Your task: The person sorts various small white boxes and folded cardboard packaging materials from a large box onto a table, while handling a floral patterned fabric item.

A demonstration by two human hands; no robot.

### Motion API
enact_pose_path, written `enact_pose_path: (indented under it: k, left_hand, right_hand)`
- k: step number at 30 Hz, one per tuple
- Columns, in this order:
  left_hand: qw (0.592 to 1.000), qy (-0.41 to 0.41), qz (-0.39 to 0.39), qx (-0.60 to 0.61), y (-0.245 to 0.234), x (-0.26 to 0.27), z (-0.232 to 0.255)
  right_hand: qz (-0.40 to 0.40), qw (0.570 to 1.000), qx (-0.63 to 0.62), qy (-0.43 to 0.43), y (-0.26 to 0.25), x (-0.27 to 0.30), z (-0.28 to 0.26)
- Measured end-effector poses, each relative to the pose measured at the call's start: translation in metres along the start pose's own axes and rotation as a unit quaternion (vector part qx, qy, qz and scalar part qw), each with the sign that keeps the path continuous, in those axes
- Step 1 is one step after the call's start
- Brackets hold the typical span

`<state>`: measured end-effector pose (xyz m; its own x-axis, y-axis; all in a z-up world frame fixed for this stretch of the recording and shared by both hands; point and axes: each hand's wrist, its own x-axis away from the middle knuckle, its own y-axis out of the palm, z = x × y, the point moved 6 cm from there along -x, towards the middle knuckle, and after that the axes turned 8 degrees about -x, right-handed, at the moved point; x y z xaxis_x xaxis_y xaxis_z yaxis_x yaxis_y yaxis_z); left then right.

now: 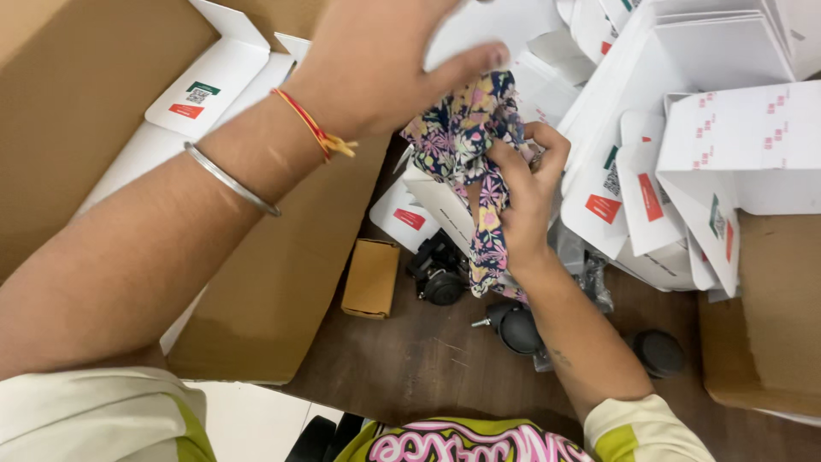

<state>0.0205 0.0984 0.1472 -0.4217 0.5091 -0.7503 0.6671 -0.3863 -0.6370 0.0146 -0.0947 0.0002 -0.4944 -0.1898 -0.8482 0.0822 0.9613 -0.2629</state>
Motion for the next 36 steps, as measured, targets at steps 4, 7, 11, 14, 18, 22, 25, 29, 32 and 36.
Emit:
enact_pose_path:
  k: [4, 7, 11, 14, 18, 22, 25, 29, 32, 36]
  left_hand:
    - [0.987, 0.026, -0.130, 0.086, 0.022, -0.026, 0.098]
    - [0.978, 0.114, -0.074, 0.158, 0.028, -0.043, 0.140]
    - [0.976, 0.014, -0.120, 0.180, 0.058, -0.062, 0.159]
    - [0.977, -0.047, -0.018, 0.209, 0.068, -0.067, 0.162]
    - [0.947, -0.187, 0.125, 0.230, 0.096, -0.052, 0.138]
    - [0.747, -0.313, 0.282, 0.514, 0.140, -0.031, 0.128]
    - [0.673, -0.360, 0.341, 0.549, 0.148, -0.015, 0.139]
    - [0.775, -0.299, 0.285, 0.478, 0.128, -0.017, 0.162]
    - [0.855, -0.240, 0.157, 0.432, 0.102, -0.023, 0.176]
    - [0.923, -0.163, -0.018, 0.349, 0.081, -0.026, 0.178]
  right_hand:
    - [0.087, 0.974, -0.208, -0.026, -0.036, -0.017, -0.006]
    - [0.205, 0.932, -0.278, 0.107, -0.078, -0.020, -0.002]
    - [0.187, 0.902, -0.362, 0.143, -0.127, -0.021, 0.000]
    - [0.147, 0.829, -0.512, 0.171, -0.154, -0.025, 0.020]
    - [0.035, 0.820, -0.553, 0.142, -0.182, -0.019, 0.013]
    - [0.002, 0.905, -0.375, 0.199, -0.173, -0.020, -0.006]
    - [-0.088, 0.875, -0.389, 0.274, -0.146, -0.025, -0.024]
    - [-0.100, 0.824, -0.487, 0.272, -0.124, -0.024, -0.012]
    - [-0.046, 0.832, -0.475, 0.285, -0.128, -0.015, 0.020]
    - [0.092, 0.856, -0.421, 0.286, -0.155, -0.008, 0.056]
